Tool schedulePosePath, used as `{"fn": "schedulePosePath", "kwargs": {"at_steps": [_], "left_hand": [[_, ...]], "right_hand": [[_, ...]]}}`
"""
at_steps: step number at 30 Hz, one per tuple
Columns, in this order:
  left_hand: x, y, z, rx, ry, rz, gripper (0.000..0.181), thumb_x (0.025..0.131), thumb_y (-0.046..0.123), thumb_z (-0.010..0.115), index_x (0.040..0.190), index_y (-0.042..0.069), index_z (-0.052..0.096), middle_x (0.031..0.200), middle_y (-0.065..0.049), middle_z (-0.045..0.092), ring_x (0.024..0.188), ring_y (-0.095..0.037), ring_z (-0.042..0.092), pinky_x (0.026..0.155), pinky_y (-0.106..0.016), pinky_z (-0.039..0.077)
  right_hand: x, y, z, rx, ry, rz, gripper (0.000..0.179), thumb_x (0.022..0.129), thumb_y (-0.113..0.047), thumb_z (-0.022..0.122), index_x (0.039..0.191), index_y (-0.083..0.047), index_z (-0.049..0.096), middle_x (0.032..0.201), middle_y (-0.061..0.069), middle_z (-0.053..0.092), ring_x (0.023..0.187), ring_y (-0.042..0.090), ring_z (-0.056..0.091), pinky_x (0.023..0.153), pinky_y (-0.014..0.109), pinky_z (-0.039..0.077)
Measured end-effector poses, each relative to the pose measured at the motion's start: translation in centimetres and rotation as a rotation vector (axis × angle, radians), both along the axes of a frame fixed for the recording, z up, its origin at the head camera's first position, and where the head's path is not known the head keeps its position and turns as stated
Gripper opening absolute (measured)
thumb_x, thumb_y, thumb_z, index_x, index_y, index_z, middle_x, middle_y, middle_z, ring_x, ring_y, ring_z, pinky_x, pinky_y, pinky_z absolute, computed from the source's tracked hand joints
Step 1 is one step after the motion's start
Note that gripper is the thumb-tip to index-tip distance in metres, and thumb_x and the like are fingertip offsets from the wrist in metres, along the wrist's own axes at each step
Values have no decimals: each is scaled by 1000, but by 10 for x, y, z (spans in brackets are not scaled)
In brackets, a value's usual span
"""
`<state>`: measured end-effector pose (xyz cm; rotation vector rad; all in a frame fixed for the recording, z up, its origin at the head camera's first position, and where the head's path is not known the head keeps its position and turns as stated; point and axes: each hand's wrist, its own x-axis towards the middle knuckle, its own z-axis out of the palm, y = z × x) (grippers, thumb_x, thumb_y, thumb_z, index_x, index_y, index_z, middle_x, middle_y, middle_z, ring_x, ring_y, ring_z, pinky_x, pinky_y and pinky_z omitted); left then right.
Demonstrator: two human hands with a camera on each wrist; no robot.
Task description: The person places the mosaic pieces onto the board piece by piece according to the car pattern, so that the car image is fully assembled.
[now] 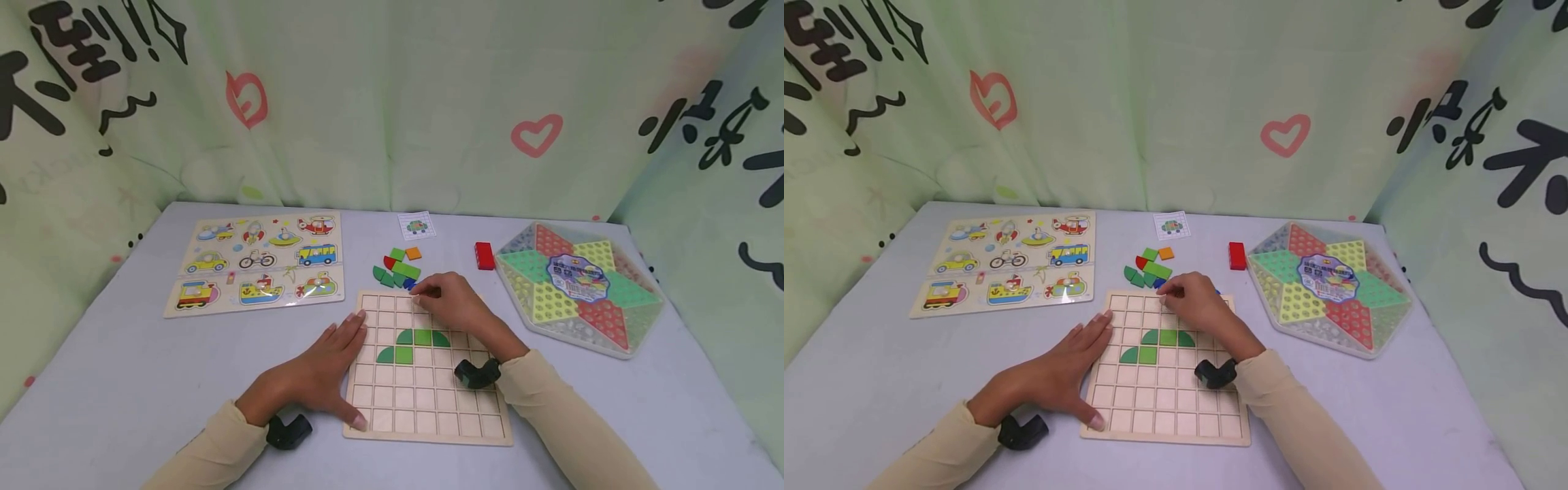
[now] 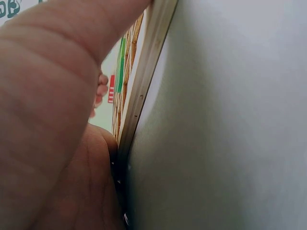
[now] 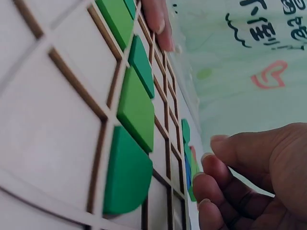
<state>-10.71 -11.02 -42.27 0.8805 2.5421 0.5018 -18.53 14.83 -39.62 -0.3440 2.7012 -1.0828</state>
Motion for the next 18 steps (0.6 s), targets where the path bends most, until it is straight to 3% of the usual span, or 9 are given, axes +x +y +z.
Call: {"fn": "schedulePosePath", "kwargs": {"at_steps": [9,18], "left_hand": [[0,0,-1,7,4,2,136,61,71,78,156,3,9,162,-7,-9,147,-23,-8,117,-45,1],[0,0,-1,-2,-4,5,137,60,72,77,156,3,7,162,-7,-10,147,-21,-10,117,-43,0]], "right_hand": [[-30,4,-2,-49,16,-101,18,95,-11,63,110,-7,72,105,8,65,96,24,57,79,33,51],[-57,8,-9,-105,32,-82,22,96,-12,62,116,-6,70,116,11,63,100,26,56,81,34,51]]}}
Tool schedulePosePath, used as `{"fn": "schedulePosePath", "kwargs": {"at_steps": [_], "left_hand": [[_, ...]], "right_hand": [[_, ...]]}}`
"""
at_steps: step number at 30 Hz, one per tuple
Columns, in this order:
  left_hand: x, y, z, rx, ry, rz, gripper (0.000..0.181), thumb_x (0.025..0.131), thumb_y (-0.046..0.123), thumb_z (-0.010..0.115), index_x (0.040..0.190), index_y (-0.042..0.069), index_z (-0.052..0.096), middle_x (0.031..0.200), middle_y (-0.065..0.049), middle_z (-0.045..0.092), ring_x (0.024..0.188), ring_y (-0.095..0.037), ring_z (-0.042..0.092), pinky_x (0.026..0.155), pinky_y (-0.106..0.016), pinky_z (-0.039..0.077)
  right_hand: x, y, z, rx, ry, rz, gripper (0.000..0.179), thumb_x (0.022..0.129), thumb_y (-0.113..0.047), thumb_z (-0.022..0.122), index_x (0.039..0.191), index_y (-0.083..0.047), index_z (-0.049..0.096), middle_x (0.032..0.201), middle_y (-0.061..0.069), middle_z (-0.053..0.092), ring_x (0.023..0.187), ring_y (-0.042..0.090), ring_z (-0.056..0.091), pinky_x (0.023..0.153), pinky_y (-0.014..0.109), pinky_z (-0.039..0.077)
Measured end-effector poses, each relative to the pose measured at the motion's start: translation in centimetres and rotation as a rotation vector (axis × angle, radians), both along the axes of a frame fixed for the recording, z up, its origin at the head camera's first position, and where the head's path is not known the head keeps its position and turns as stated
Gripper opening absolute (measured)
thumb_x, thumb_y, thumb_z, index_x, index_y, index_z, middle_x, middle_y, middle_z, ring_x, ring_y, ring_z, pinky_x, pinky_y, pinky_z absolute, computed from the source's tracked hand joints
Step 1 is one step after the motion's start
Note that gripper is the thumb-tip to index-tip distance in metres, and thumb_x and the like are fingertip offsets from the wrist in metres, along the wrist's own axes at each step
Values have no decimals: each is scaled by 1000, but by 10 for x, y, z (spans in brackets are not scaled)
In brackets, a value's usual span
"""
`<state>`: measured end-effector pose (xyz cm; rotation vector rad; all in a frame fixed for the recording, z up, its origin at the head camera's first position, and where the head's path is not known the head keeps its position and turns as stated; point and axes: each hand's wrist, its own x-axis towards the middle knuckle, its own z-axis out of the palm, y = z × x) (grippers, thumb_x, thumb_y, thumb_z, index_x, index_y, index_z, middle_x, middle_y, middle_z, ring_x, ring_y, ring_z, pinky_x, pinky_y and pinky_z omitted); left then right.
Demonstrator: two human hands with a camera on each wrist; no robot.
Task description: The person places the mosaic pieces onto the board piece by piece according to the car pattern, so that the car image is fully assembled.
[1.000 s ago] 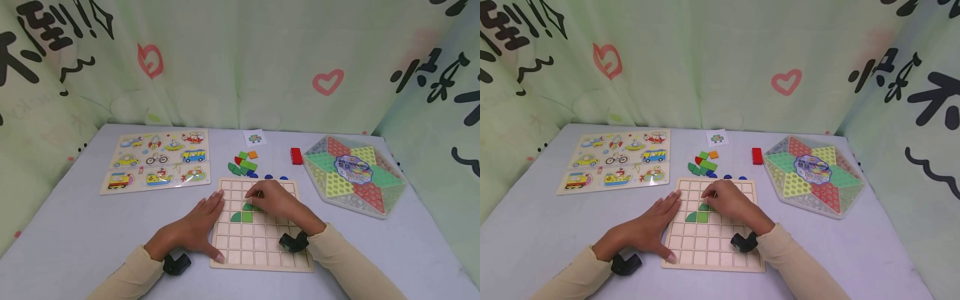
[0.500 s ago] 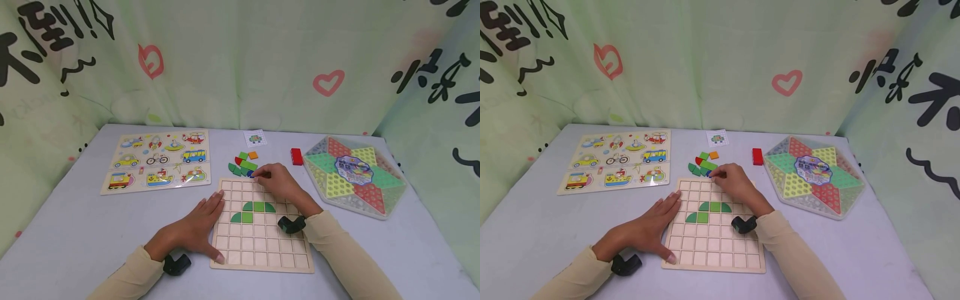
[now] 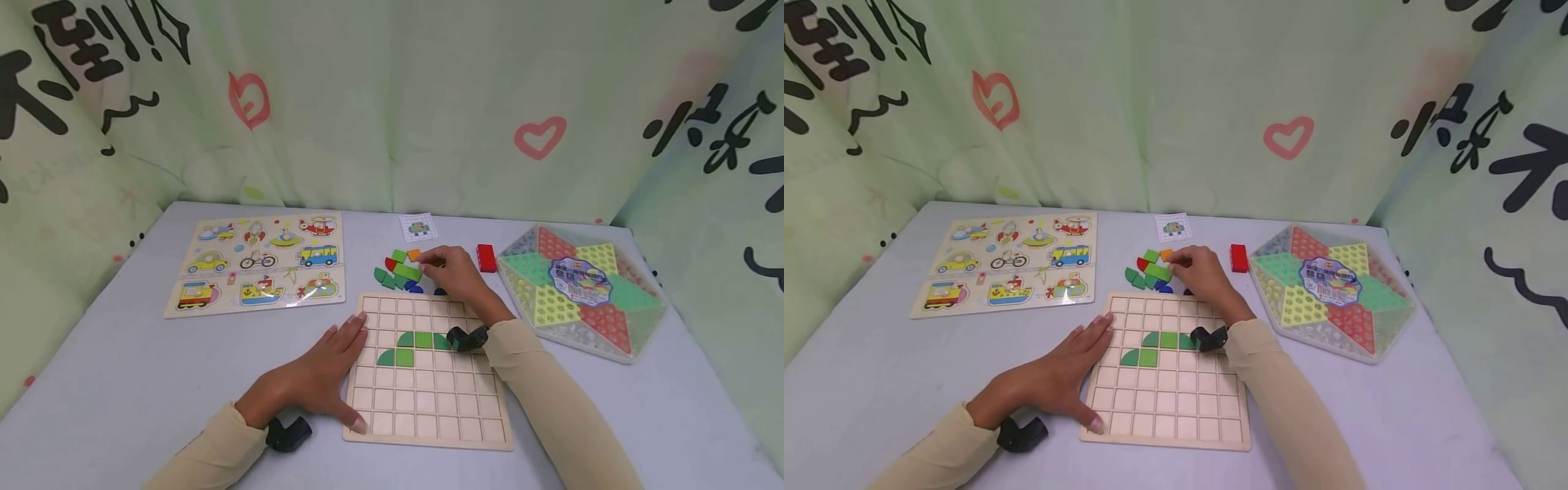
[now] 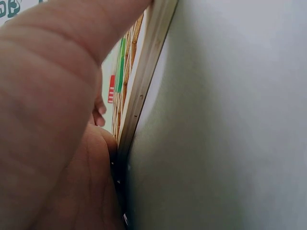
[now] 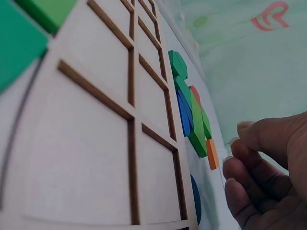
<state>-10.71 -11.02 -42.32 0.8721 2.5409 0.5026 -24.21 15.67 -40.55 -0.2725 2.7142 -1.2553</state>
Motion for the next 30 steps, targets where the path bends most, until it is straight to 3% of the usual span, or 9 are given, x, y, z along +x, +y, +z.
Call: {"fn": "schedulePosePath", "kwargs": {"at_steps": [10,17,30], "left_hand": [[0,0,-1,-14,-3,10,136,60,72,77,156,5,8,163,-6,-10,147,-21,-9,117,-43,0],[0,1,0,-4,-1,1,136,61,72,77,156,5,7,162,-5,-12,147,-20,-10,117,-42,-1],[0,-2,-1,26,-2,-11,135,62,71,77,155,2,8,162,-8,-9,147,-22,-9,116,-46,1]], "right_hand": [[-31,-10,-11,-91,-29,-120,22,97,-13,60,116,-7,70,118,9,63,112,25,54,96,35,47],[-37,-16,-14,-82,-30,-168,27,97,-11,58,120,-5,68,119,11,61,111,26,54,94,36,48],[-38,-17,-8,36,-116,-62,32,95,-9,62,127,-8,64,124,11,57,117,27,51,99,39,44]]}}
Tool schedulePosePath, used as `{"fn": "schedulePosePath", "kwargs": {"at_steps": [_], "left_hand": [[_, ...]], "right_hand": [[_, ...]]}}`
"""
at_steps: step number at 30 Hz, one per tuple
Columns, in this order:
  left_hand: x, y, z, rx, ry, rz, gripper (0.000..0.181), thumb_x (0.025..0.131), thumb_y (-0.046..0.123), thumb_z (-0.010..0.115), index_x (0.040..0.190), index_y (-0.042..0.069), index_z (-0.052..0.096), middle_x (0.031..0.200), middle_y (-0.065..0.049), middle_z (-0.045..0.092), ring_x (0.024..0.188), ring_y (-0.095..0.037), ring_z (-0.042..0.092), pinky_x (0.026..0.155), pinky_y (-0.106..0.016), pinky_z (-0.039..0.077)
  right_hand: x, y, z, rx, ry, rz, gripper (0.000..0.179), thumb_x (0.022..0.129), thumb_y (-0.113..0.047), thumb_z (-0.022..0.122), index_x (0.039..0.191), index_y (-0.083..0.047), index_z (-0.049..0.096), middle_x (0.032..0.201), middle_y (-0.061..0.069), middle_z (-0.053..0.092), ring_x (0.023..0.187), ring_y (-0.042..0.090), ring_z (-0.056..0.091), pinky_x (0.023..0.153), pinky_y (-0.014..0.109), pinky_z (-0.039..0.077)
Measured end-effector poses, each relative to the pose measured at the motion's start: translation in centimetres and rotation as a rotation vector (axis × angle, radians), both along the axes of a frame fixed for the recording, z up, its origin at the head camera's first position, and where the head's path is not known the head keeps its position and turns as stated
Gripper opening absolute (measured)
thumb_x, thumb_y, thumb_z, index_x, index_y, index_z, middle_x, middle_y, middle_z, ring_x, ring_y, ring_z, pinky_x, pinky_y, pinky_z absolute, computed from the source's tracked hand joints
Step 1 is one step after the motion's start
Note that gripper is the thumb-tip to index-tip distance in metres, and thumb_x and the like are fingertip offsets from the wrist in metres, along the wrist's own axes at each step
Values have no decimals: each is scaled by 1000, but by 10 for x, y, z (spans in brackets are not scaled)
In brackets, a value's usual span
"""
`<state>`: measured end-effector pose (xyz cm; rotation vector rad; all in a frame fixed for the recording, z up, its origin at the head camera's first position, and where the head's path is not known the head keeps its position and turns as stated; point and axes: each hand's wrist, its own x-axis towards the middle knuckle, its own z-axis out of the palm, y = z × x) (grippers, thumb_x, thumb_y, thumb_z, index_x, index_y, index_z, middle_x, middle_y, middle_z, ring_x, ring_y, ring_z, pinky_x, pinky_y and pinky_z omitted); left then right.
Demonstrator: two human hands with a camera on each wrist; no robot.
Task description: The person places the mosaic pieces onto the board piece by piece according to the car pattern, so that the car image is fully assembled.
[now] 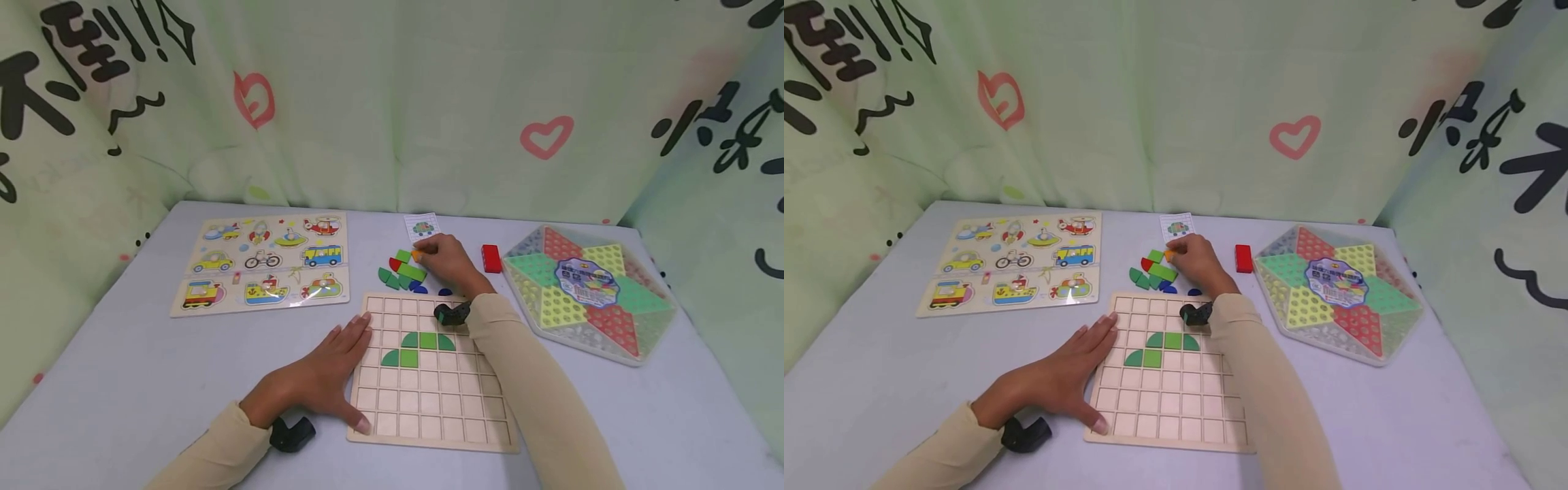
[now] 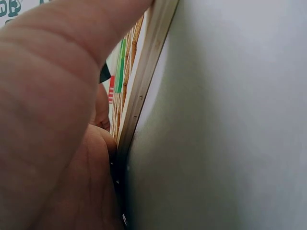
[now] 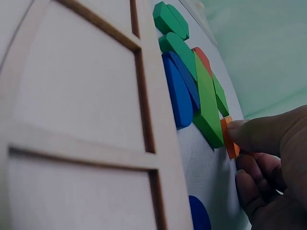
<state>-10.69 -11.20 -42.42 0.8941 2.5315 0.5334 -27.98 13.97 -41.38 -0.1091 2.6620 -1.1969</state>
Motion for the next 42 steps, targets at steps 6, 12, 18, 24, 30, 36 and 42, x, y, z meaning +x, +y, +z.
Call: {"fn": "schedulePosePath", "kwargs": {"at_steps": [6,12,18,24,30,36,42], "left_hand": [[0,1,-1,-2,0,-1,134,62,73,75,156,4,9,163,-7,-9,147,-22,-9,116,-46,1],[0,0,-1,-2,-1,0,134,62,72,76,156,3,9,163,-7,-8,147,-22,-9,117,-46,1],[0,0,0,-4,2,4,134,62,71,77,156,3,10,163,-7,-8,147,-22,-8,117,-45,1],[0,1,1,3,5,-1,134,62,71,77,155,2,10,163,-9,-7,147,-23,-8,116,-46,1],[1,1,3,-14,11,2,134,62,71,77,156,3,10,163,-8,-8,147,-23,-8,117,-45,1],[1,1,3,-5,0,2,134,62,71,77,155,3,10,162,-8,-9,147,-22,-9,117,-45,0],[1,1,2,-15,-2,1,134,62,72,76,156,3,9,162,-8,-9,147,-23,-9,116,-45,0]], "right_hand": [[1,2,-2,55,12,48,31,96,-10,62,127,-9,64,121,11,56,113,27,50,99,40,44],[-1,0,-5,115,53,80,29,95,-11,64,123,-6,66,113,11,55,102,27,49,92,38,46],[0,0,-4,85,88,71,24,93,-10,66,117,-6,64,111,11,57,101,27,50,92,38,47],[4,3,0,59,107,51,20,92,-9,67,112,-6,65,108,10,60,100,26,54,91,37,48],[9,6,5,63,122,61,19,94,-8,64,113,-6,68,110,10,62,101,26,54,92,37,48],[20,12,13,38,114,119,20,94,-11,66,113,-6,68,108,9,64,98,26,56,88,36,49],[33,13,23,-12,99,175,18,93,-12,68,110,-6,70,103,8,66,96,25,59,86,37,50]]}}
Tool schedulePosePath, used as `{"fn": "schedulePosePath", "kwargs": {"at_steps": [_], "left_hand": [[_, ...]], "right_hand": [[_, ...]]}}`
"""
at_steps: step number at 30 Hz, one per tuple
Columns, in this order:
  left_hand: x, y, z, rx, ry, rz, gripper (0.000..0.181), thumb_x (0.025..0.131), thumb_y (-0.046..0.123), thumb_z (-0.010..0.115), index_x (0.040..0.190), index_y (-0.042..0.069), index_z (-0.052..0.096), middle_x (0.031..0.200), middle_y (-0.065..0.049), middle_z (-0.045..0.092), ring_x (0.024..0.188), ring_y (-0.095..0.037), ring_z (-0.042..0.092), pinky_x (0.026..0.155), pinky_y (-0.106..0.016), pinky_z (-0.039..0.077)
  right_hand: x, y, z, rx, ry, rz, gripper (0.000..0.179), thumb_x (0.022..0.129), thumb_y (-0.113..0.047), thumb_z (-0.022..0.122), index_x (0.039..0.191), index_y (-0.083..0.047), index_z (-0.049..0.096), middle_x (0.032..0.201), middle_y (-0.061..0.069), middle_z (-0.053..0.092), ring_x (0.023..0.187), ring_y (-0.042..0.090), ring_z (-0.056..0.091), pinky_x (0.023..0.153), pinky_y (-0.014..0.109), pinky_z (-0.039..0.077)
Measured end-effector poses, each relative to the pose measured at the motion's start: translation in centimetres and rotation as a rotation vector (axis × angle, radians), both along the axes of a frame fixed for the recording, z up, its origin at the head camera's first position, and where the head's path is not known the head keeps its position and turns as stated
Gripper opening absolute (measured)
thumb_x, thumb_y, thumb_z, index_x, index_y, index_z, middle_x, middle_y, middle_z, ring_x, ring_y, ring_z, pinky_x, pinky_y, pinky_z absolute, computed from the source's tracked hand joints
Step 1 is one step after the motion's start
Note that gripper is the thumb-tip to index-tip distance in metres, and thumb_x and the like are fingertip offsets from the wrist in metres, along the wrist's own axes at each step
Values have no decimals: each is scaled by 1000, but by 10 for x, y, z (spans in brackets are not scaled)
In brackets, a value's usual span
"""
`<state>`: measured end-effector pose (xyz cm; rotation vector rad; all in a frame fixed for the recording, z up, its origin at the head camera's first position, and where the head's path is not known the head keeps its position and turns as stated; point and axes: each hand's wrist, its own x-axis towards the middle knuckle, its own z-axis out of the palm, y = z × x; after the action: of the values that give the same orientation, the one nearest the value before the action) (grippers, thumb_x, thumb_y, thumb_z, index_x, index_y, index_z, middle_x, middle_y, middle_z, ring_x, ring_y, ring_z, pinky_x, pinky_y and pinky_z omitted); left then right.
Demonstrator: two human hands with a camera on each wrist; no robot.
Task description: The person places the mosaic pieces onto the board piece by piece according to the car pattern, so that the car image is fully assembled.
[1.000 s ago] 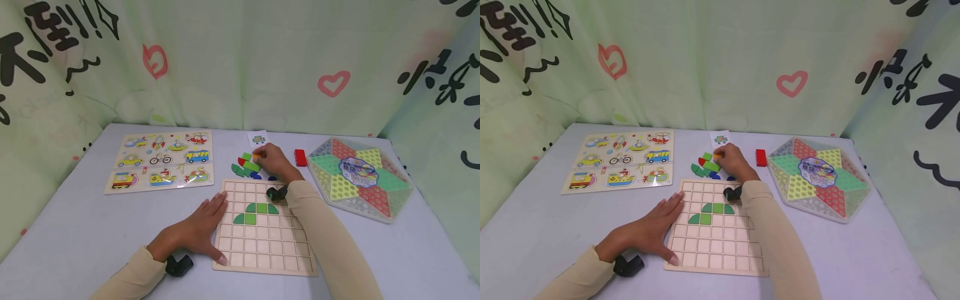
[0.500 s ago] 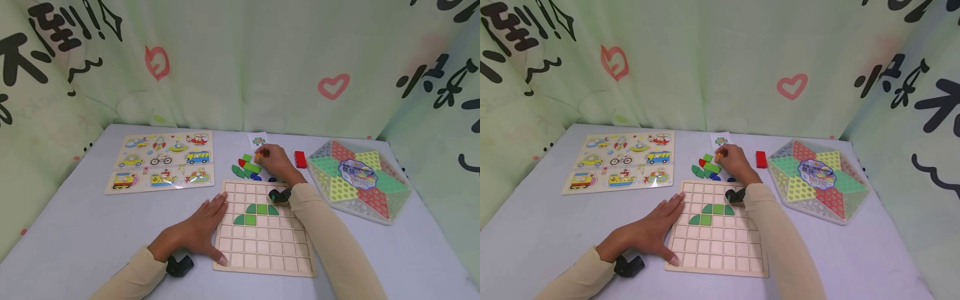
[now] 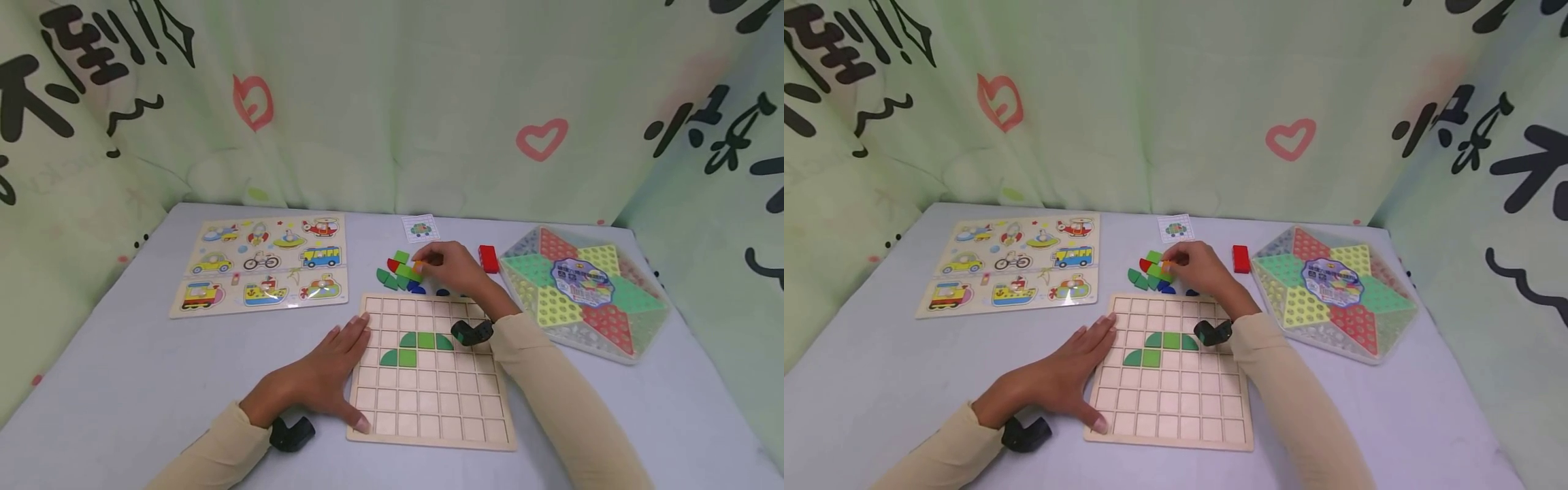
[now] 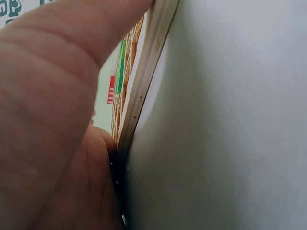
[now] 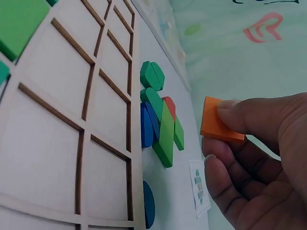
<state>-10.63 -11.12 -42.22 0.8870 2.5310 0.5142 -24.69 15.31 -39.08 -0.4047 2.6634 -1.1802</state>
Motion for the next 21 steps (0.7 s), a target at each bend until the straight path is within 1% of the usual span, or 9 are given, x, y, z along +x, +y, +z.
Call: {"fn": "schedulePosePath", "kwargs": {"at_steps": [3,11,14,21], "left_hand": [[0,0,0,3,0,3,134,62,71,77,156,3,9,162,-8,-9,147,-23,-9,116,-45,0],[0,1,1,-1,3,7,134,61,71,78,156,3,10,163,-8,-8,147,-23,-8,117,-45,1],[1,1,0,0,2,10,135,61,71,78,156,4,9,163,-7,-8,147,-23,-8,117,-45,1],[0,1,0,-10,0,9,136,61,72,77,156,5,8,163,-6,-9,147,-21,-8,117,-44,0]], "right_hand": [[8,0,2,-11,-13,22,18,92,-11,68,109,-5,70,101,8,67,94,25,60,85,36,51],[30,1,-3,-55,-42,91,16,91,-8,69,106,-5,73,98,4,69,89,21,60,81,32,52],[38,2,-4,-46,-35,126,16,90,-7,69,105,-5,73,98,3,70,88,20,60,80,31,52],[58,5,-2,10,-17,183,15,88,-6,72,102,-6,74,95,0,69,82,16,60,75,29,52]]}}
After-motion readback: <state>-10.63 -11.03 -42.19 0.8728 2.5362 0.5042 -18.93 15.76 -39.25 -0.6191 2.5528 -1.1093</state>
